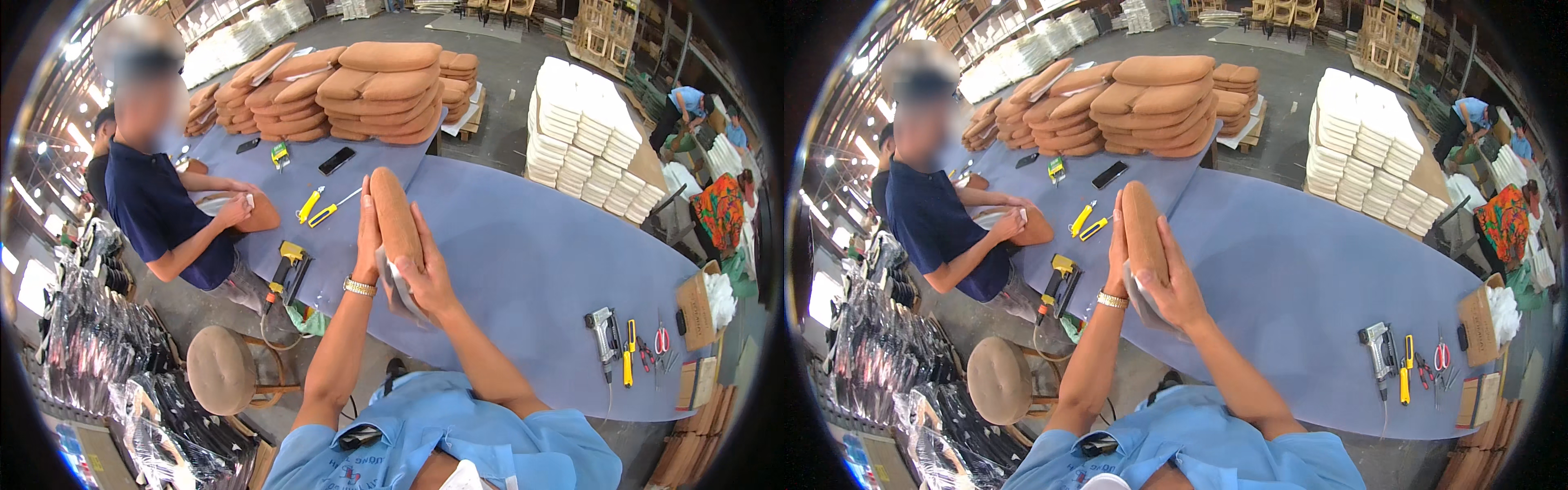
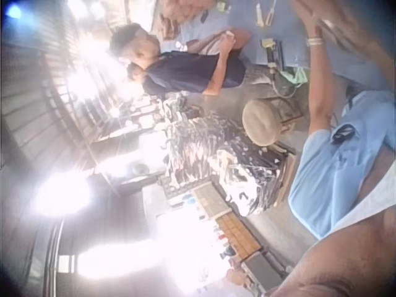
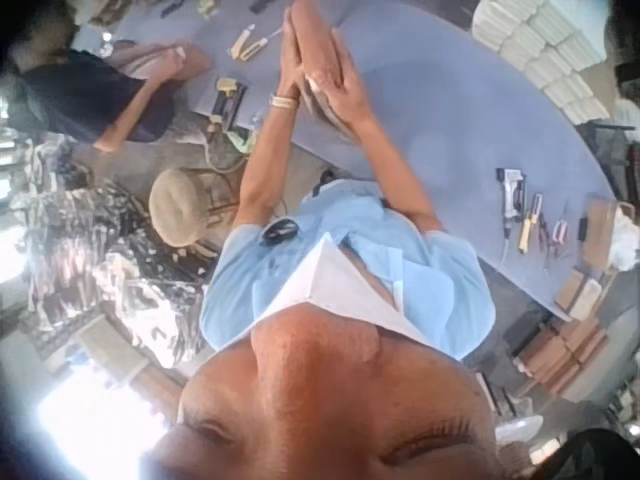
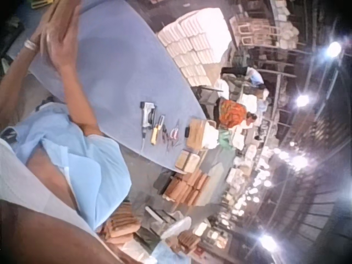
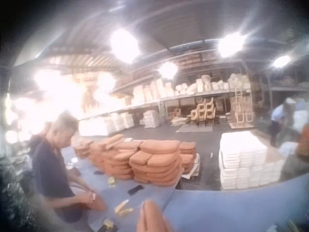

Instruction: The person trims excess fabric from a cushion cover using a utility knife, then uses a staple gun to secure the fabric to the cushion base. They repeatedly flip and adjust the cushion, trimming and stapling edges to complete the upholstery.

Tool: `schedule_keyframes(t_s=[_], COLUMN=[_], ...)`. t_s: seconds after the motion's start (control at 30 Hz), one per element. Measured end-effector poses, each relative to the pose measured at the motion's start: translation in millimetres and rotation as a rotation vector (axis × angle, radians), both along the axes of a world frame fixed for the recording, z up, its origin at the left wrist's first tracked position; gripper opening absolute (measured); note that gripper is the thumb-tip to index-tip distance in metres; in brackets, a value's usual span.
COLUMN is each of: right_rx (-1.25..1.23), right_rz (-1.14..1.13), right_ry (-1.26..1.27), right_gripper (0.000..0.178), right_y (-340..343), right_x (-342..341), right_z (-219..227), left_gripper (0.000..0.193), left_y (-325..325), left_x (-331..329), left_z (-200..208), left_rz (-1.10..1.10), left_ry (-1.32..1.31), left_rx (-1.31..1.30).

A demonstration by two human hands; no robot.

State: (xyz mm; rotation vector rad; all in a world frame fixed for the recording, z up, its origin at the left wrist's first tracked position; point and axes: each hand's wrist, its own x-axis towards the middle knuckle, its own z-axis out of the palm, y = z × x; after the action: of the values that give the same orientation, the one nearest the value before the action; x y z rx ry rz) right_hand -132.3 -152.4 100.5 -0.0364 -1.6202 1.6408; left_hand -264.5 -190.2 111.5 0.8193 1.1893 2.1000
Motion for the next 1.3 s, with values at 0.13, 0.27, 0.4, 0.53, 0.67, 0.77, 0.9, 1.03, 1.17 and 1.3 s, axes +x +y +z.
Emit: schedule_keyframes(t_s=[0.13,0.27,0.4,0.53,0.67,0.77,0.9,1.03,1.17,1.3], right_rx=[-0.207,-0.074,0.084,-0.185,-0.259,-0.197,-0.250,-0.202,-0.161,-0.077], right_rz=[-0.103,-0.244,-0.274,-0.133,-0.228,-0.190,-0.115,-0.125,-0.039,-0.065], right_ry=[0.038,0.034,-0.164,-0.273,-0.336,-0.260,-0.351,-0.337,-0.259,-0.224], right_gripper=[0.091,0.085,0.080,0.089,0.106,0.118,0.112,0.090,0.073,0.068], right_y=[-19,-33,-20,1,16,26,36,47,50,63], right_x=[-27,-29,-14,6,50,65,97,103,109,110], right_z=[16,62,85,42,-2,-8,-29,-28,-27,-35], left_gripper=[0.065,0.065,0.068,0.077,0.076,0.076,0.068,0.062,0.065,0.065], left_y=[-14,-25,-23,-32,-47,-31,-25,-39,-39,-32], left_x=[18,14,16,27,5,-15,-1,45,62,64], left_z=[26,62,65,-3,30,71,124,87,109,119], left_rz=[-0.042,-0.133,-0.082,0.143,0.159,-0.063,-0.433,-0.261,-0.467,-0.451], left_ry=[-0.009,0.113,0.300,0.660,1.343,1.555,1.713,1.471,1.378,1.476], left_rx=[0.047,0.062,0.081,-0.021,-0.128,-0.010,-0.272,-0.121,-0.375,-0.582])
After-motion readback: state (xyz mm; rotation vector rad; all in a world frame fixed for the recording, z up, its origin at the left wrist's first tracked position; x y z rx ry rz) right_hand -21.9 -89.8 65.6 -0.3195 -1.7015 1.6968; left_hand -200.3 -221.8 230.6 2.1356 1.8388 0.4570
